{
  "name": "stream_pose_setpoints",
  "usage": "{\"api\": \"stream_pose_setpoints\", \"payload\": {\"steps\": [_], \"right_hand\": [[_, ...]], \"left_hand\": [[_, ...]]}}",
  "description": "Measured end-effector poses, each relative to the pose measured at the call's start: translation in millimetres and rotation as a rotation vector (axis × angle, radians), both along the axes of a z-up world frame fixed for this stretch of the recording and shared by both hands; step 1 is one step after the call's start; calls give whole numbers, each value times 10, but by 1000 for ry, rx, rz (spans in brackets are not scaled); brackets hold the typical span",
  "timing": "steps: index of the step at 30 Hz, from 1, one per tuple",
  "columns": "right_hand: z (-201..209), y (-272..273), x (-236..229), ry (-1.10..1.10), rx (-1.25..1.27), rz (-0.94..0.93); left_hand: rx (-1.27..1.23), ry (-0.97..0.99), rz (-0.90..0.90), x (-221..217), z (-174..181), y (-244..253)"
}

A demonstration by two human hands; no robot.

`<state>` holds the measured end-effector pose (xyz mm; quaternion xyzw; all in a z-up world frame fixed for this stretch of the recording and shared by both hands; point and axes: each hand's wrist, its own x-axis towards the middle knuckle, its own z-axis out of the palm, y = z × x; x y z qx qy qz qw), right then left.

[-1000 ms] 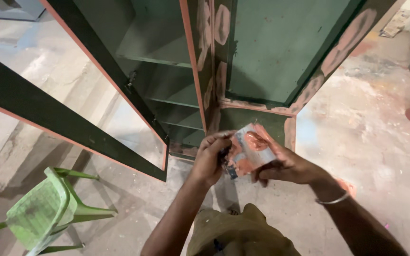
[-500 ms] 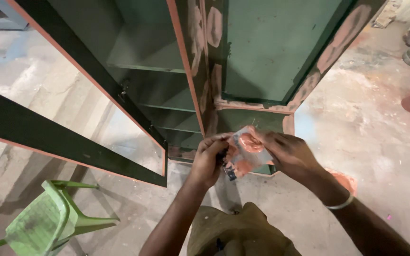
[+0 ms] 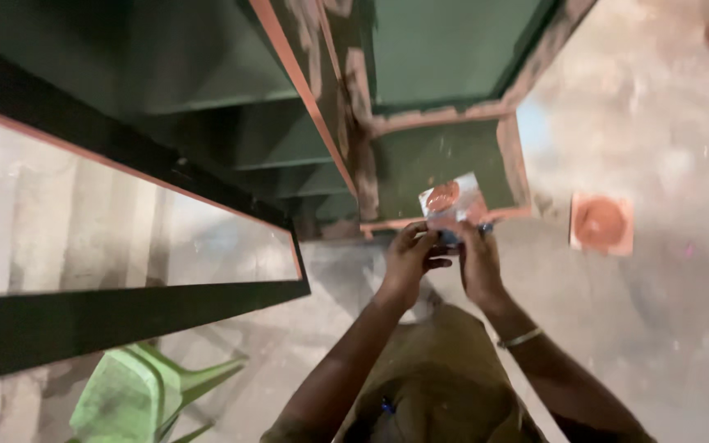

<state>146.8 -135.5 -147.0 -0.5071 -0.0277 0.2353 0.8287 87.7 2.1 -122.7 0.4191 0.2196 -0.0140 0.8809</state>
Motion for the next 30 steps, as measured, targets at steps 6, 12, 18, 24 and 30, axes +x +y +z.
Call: {"api": "stream_pose_setpoints", "payload": {"steps": [6, 12, 18, 24, 30], "right_hand": [[-1500, -79, 613, -33, -496, -211], [-2666, 39, 1445, -863, -1284, -8], [-3555, 212, 1743, -890, -1414, 32], [-3980, 119, 1840, -1452, -1429, 417], [-3420, 138, 2075, -1408, -1343, 525]], "left_hand": [[-111, 237, -59, -353, -1525, 207], [-205, 413, 31, -647, -2341, 230], [-357, 550, 205, -748, -2254, -53], [-412, 582, 153, -676, -2105, -191], [-298, 291, 204, -639, -1669, -2]]}}
